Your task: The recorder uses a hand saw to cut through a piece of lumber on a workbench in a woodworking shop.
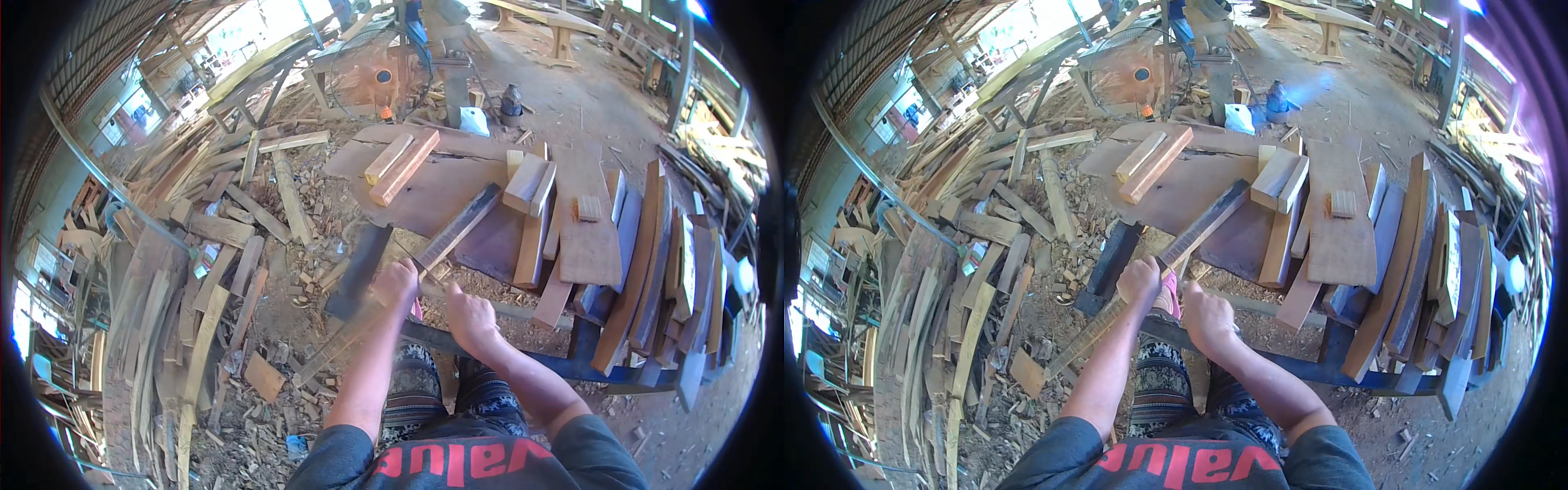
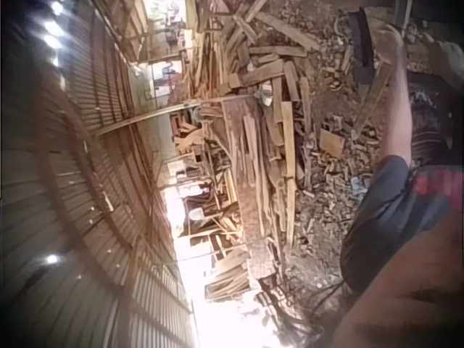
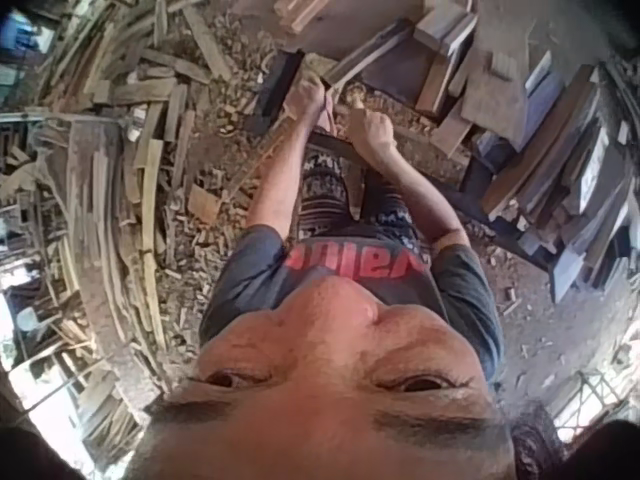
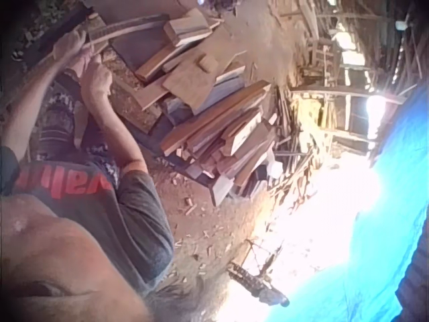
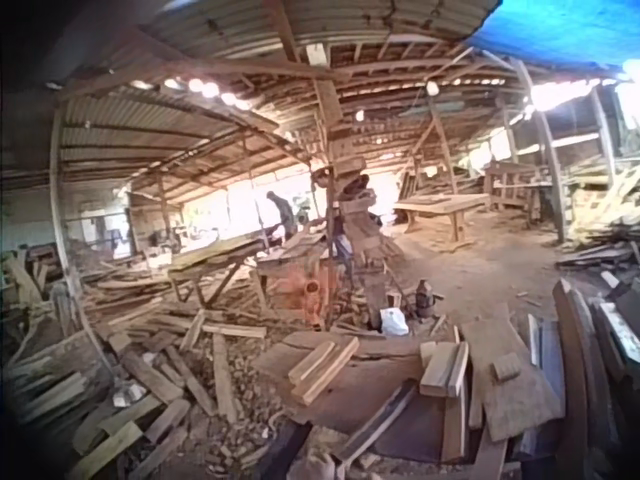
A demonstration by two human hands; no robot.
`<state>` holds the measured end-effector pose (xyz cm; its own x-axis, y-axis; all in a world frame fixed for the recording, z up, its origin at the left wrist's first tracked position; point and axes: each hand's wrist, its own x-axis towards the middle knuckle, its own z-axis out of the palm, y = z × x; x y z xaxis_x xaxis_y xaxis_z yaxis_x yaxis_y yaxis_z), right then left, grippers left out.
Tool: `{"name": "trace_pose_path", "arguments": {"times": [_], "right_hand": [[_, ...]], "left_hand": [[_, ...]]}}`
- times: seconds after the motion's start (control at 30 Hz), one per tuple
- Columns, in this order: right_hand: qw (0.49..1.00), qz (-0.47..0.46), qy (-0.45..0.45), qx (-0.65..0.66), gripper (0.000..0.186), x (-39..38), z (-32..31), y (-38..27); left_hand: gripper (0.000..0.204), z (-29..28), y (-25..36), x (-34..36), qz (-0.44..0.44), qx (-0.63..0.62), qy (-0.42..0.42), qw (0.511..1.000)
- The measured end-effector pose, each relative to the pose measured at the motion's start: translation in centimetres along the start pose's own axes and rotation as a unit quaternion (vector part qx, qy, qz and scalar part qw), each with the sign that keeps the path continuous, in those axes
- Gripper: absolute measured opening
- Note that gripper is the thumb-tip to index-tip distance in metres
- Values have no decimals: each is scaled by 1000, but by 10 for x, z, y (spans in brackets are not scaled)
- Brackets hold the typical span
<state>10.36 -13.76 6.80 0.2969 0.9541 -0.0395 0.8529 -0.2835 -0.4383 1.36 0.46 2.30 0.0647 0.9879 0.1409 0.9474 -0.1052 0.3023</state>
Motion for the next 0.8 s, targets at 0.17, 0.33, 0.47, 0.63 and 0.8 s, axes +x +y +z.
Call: {"name": "trace_pose_path", "arguments": {"times": [0.17,0.33,0.47,0.63,0.8], "right_hand": [[999,-25,37,-19,13,42,26,-2],[999,-21,9,-34,12,-4,6,5],[998,-34,48,-19,11,27,26,5],[1000,-11,3,-15,16,23,18,3],[999,9,-20,-32,15,-2,8,3]], "left_hand": [[53,2,2,-2,29,-27,7,999],[54,4,-6,-2,9,-22,16,1000],[54,6,1,-1,22,-38,14,999],[50,13,-3,-1,41,-32,48,998],[50,11,-8,1,36,-23,54,998]]}}
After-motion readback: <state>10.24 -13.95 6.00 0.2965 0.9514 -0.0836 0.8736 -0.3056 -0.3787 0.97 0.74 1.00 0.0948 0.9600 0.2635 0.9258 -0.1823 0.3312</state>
